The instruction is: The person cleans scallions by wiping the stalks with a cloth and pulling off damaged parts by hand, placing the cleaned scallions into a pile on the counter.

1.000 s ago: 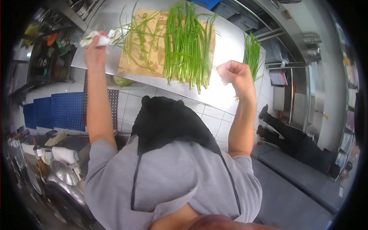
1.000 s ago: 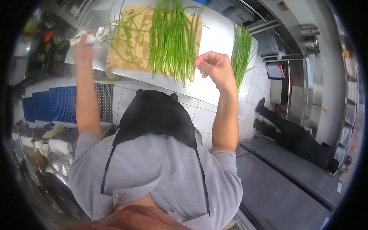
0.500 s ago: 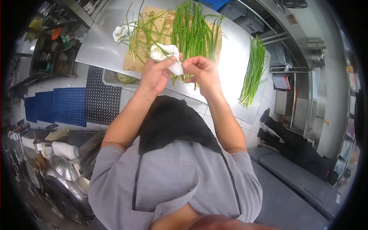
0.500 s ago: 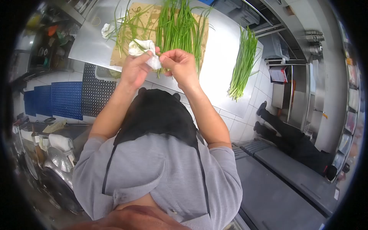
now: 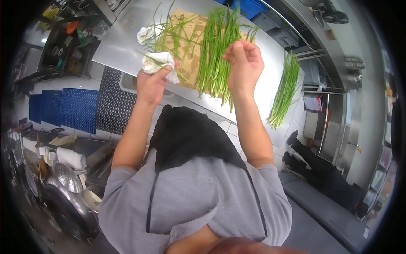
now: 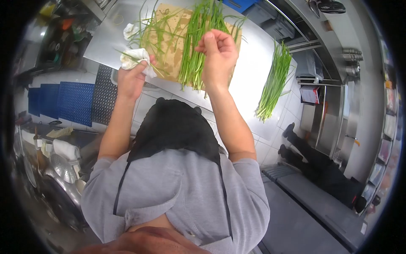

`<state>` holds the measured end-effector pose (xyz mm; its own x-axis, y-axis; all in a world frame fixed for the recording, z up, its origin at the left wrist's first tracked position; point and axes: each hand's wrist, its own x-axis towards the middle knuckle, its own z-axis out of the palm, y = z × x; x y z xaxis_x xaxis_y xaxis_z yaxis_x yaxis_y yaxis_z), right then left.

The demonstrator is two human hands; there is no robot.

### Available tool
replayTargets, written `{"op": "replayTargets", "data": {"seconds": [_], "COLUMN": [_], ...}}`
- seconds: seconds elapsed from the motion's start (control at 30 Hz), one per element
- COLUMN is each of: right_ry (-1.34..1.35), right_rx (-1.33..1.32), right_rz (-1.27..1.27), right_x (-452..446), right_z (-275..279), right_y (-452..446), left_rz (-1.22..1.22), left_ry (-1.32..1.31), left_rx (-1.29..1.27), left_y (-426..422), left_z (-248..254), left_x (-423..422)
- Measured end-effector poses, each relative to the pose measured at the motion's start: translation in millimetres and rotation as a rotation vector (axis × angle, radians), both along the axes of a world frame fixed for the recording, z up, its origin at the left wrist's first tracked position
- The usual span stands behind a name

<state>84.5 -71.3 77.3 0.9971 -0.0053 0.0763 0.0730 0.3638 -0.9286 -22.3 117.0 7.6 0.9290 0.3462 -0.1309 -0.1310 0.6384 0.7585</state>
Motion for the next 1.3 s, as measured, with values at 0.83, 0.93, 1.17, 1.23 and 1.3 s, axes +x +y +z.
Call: {"op": "replayTargets", "data": {"seconds": [0.83,0.93,1.17,1.23,1.3], "right_ry": [0.174,0.088,0.17,0.236,0.288], "right_rx": [-0.819,-0.739,-0.702,-1.01,-1.192], "right_rz": [0.525,0.401,-0.434,-0.599,-0.621], "right_x": [-29,-28,-19,-13,-25], "right_z": [11,30,20,-31,-60], "right_y": [-110,-173,-287,-321,-328], "left_rz": [-0.102,-0.044,0.022,-0.037,-0.106], "left_ry": [-0.147,-0.118,-0.148,-0.108,-0.097], "left_rx": [0.105,0.126,0.101,0.011,-0.06], "left_y": [-17,12,64,58,50], "left_z": [-26,-7,5,2,-8], "left_x": [53,71,80,75,70]}}
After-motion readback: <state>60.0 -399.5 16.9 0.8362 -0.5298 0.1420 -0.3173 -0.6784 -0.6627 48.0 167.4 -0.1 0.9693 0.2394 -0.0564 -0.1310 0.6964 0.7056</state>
